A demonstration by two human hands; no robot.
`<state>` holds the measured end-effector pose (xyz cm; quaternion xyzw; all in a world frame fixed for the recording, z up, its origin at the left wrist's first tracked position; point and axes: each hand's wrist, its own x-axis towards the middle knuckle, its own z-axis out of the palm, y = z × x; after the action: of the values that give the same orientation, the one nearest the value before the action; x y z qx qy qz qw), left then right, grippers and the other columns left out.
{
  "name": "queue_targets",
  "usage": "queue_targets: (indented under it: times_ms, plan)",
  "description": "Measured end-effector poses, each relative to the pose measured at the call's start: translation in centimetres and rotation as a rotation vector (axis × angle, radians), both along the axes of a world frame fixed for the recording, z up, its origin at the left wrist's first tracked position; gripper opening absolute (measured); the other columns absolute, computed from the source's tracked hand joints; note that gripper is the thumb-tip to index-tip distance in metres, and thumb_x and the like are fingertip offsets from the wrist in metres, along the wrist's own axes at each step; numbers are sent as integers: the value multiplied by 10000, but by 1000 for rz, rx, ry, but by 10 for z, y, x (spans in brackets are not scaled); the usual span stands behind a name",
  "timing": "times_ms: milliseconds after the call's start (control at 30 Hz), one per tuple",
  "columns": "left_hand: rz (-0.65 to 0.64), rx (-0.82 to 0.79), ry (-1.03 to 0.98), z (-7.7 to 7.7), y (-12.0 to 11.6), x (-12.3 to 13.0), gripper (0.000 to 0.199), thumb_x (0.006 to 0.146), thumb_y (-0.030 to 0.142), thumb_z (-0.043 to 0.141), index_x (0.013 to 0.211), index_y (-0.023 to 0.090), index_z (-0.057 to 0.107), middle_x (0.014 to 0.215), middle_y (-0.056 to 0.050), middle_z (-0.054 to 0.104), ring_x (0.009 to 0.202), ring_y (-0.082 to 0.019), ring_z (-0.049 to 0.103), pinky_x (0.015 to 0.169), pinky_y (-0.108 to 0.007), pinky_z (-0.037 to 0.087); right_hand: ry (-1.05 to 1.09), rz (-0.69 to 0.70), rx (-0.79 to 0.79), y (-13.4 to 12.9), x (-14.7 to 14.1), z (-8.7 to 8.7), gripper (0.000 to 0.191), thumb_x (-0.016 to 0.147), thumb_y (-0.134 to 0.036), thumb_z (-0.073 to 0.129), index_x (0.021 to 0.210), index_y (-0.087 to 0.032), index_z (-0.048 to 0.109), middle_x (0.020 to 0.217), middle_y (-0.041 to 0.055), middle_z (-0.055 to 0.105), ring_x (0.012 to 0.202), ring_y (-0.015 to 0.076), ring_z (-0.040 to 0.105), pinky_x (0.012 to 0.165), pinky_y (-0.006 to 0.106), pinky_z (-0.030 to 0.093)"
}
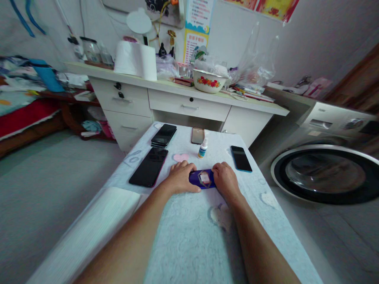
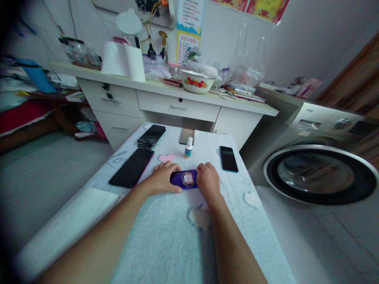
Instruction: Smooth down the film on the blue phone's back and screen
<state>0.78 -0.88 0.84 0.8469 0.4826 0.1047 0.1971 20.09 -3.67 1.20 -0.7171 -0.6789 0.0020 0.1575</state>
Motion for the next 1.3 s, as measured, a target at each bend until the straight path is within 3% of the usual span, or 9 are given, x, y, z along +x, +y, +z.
queue_targets:
  times_ms: [1300]
  plan:
    - [8,7,-16,-3,1,0,649,513,569,739,1053,302,497,1097,-20,500,1107,-271,471,903,-380,376,-1,-1,3,1,-3,-1,221,883,-195,450,898,-184,670,890,67,599,869,159,546,759,230,346]
